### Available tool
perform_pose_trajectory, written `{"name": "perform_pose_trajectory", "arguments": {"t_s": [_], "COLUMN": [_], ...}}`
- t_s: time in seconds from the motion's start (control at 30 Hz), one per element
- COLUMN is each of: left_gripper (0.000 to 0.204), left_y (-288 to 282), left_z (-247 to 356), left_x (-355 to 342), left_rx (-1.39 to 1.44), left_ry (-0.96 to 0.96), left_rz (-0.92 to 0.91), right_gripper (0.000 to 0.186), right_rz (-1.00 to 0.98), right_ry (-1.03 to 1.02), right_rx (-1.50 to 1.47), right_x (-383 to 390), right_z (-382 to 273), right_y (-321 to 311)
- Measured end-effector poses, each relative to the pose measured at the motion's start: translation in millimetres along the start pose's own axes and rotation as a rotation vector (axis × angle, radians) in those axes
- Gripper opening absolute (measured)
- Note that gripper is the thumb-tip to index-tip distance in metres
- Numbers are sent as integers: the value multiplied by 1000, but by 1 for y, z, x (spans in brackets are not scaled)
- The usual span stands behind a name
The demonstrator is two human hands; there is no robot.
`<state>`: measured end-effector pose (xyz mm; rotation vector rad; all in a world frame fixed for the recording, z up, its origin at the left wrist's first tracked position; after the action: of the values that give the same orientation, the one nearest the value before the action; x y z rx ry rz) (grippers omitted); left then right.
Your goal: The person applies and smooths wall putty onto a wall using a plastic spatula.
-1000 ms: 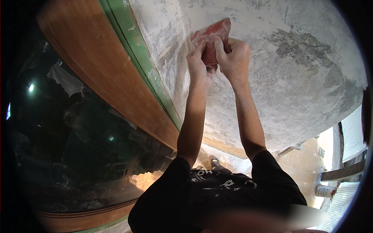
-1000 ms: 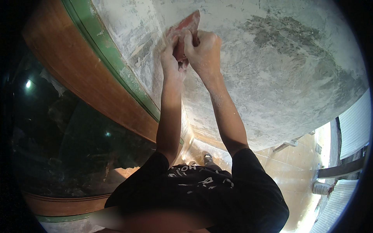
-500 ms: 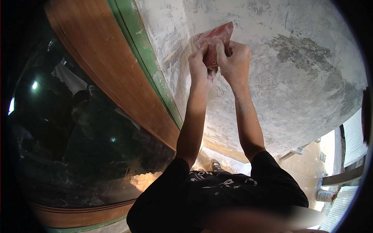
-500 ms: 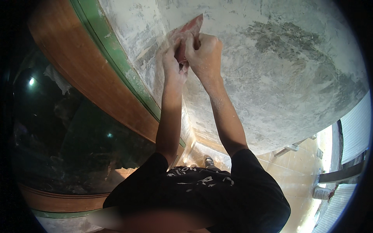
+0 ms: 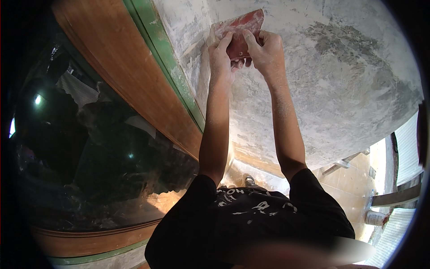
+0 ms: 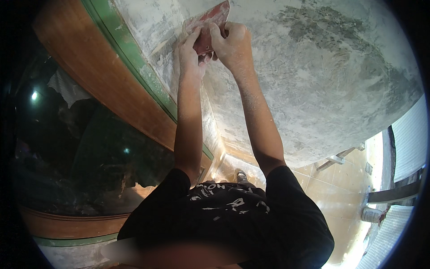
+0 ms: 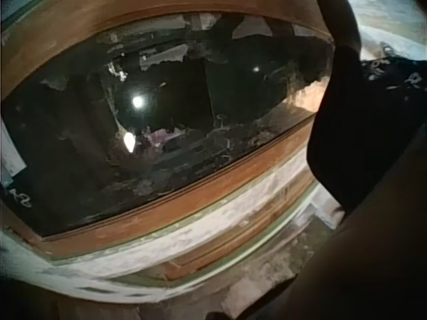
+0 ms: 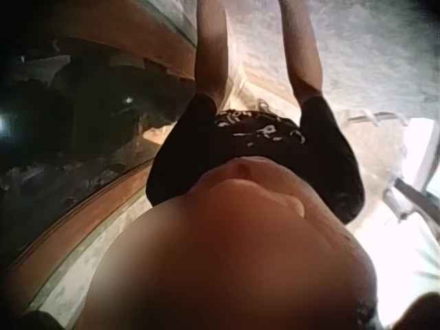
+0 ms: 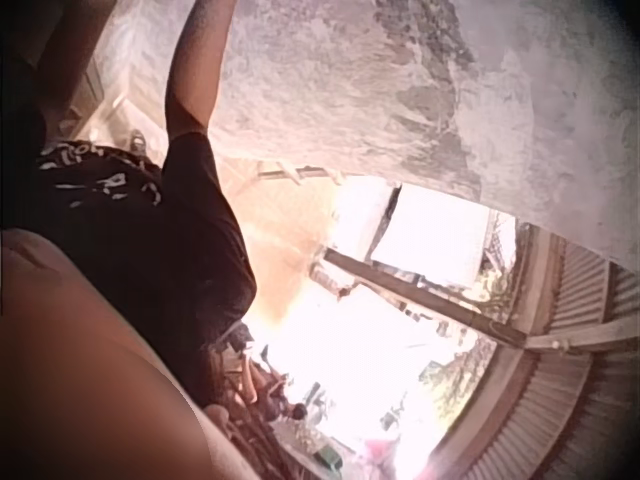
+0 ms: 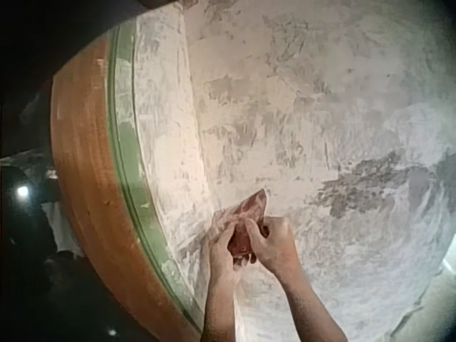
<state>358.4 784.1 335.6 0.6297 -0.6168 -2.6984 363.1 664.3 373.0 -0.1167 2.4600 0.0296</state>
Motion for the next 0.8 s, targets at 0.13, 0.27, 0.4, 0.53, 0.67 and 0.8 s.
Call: {"name": "perform_pose_trajectory", "arguments": {"t_s": [0.13, 0.27, 0.4, 0.53, 0.67, 0.8], "left_gripper": [29, 20, 20, 28, 32, 33], "left_y": [-1, 0, -6, -4, -3, -4], "left_z": [-1, 3, 3, -3, -8, -11], "left_x": [-1, 2, -1, 3, 7, 5], "left_rx": [-34, -56, -96, -103, -100, -88], "left_ry": [6, -36, -51, -35, -81, -91], "left_rz": [-11, -52, -88, -27, -83, -67], "right_gripper": [36, 38, 42, 45, 48, 48], "right_rz": [-90, -83, 4, 53, 92, 98], "right_ry": [149, 121, -60, -38, 12, 2], "right_rx": [-72, -69, 57, -43, -86, -63], "right_x": [-1, -4, -5, 10, 16, 16], "right_z": [1, 2, 10, 3, 7, 4], "right_y": [-9, -7, -1, 0, -4, -2]}}
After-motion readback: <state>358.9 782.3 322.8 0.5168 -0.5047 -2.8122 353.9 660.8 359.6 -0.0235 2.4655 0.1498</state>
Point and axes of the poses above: each hand's wrist, its own x-axis away from the middle knuckle, its own y-axis out of the palm, z = x × y, the point moved 3 cm from there along -x, towards the middle knuckle, and after that the axes turned 8 degrees about -x, right-handed, at the moved point
